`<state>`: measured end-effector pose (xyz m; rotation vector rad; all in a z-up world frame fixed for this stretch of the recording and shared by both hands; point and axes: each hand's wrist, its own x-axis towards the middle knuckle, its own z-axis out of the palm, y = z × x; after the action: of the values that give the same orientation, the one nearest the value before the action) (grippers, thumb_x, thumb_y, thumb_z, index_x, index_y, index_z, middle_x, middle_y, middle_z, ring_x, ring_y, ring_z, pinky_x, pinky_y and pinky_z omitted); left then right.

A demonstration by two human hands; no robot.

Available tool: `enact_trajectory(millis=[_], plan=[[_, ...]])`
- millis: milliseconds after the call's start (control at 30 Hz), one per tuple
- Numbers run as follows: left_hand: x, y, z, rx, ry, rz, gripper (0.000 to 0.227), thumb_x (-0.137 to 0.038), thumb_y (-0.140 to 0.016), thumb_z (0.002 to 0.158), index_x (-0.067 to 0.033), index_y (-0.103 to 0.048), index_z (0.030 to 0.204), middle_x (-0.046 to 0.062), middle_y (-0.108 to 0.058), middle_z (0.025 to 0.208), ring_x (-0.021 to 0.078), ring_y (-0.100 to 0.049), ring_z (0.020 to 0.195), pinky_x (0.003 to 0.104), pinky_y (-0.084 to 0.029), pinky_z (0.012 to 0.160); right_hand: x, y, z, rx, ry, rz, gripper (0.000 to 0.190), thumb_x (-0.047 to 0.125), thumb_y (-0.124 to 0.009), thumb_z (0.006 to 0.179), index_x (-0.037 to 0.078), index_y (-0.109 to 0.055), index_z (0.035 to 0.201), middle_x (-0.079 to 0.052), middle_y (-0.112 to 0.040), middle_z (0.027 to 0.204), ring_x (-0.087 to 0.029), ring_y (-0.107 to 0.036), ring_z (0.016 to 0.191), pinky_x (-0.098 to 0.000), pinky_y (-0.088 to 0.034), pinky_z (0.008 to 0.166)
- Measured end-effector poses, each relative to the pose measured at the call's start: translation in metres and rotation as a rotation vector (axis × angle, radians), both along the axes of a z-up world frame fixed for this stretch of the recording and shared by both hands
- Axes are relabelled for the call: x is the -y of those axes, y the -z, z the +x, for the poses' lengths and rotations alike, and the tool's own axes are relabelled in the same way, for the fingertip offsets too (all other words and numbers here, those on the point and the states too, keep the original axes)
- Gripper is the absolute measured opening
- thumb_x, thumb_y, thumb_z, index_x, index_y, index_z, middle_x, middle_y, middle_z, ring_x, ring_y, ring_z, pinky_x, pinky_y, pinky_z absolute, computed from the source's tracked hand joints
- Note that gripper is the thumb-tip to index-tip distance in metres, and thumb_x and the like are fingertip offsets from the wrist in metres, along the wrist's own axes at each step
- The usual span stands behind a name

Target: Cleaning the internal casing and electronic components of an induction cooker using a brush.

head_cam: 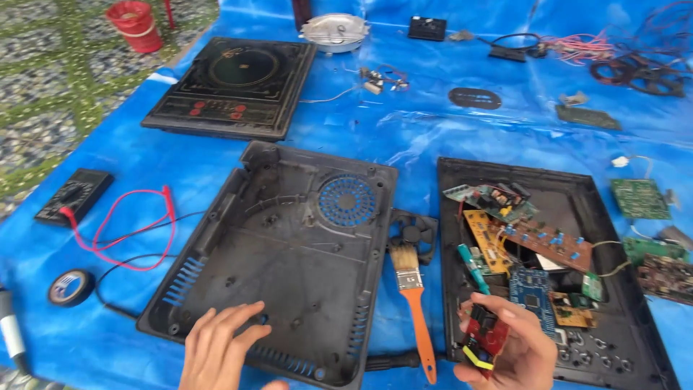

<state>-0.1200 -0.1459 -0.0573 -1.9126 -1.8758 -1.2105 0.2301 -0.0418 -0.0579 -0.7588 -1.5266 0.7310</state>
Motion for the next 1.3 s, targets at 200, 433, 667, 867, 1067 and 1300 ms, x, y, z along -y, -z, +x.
enact_trajectory(millis=[200,433,667,867,1067,1300], plan=[[-0.009,0.029,-0.008,-0.206,0.1,-0.064,0.057,-0.078,-0.054,0.088,-0.023,-0.066,0.095,-0.002,-0.066,0.118,0.0198,-0.065,0.105,0.049,-0.041,0.101,-0.007,-0.003,-0.011,0.128,0.075,0.023,0.08,0.036,-0.077,0.073,0.013,-0.043,0.141,-0.023,-0.059,0.139,-0.027,-0.078,0.1,-0.0342,-0.074,0.089],[-0.011,0.026,0.0,-0.044,0.104,-0.057,0.055,-0.068,-0.084,0.07,-0.0203,-0.056,0.075,-0.003,-0.063,0.098,0.0227,-0.06,0.092,0.042,-0.043,0.091,-0.015,-0.004,-0.02,0.054,0.162,0.094,0.076,0.04,-0.071,0.078,0.005,-0.041,0.139,-0.031,-0.059,0.129,-0.031,-0.074,0.089,-0.0416,-0.071,0.084],[0.007,0.034,-0.029,-0.012,0.026,-0.119,0.06,-0.068,-0.092,0.054,-0.0208,-0.06,0.072,-0.001,-0.061,0.099,0.0192,-0.06,0.086,0.037,-0.043,0.08,-0.015,0.013,-0.011,0.055,0.066,0.141,0.08,0.047,-0.075,0.079,0.006,-0.042,0.139,-0.022,-0.057,0.127,-0.037,-0.07,0.123,-0.0336,-0.077,0.078],[0.003,-0.002,-0.011,0.097,0.211,-0.27,0.078,-0.074,-0.099,0.042,-0.0214,-0.069,0.091,0.007,-0.059,0.142,0.0291,-0.061,0.121,0.046,-0.046,0.098,-0.013,0.007,-0.012,0.065,0.026,0.146,0.077,0.05,-0.074,0.082,0.007,-0.043,0.139,-0.02,-0.056,0.129,-0.036,-0.07,0.123,-0.0304,-0.078,0.078],[-0.049,-0.101,0.026,-0.039,0.652,-0.233,0.087,-0.074,-0.075,0.067,-0.0095,-0.062,0.125,0.012,-0.056,0.143,0.033,-0.055,0.134,0.062,-0.03,0.115,-0.027,-0.014,-0.029,0.066,-0.075,0.007,0.073,0.065,-0.064,0.09,0.009,-0.047,0.134,-0.017,-0.069,0.122,-0.016,-0.074,0.073,-0.0256,-0.065,0.067],[-0.061,-0.055,0.04,-0.446,0.595,-0.809,0.061,-0.054,-0.101,0.067,-0.015,-0.068,0.101,0.007,-0.052,0.106,0.0324,-0.051,0.099,0.049,-0.041,0.084,-0.046,-0.025,0.0,0.182,-0.08,0.08,0.071,0.067,-0.055,0.096,0.007,-0.048,0.133,-0.013,-0.073,0.117,-0.009,-0.075,0.074,-0.0193,-0.067,0.063]])
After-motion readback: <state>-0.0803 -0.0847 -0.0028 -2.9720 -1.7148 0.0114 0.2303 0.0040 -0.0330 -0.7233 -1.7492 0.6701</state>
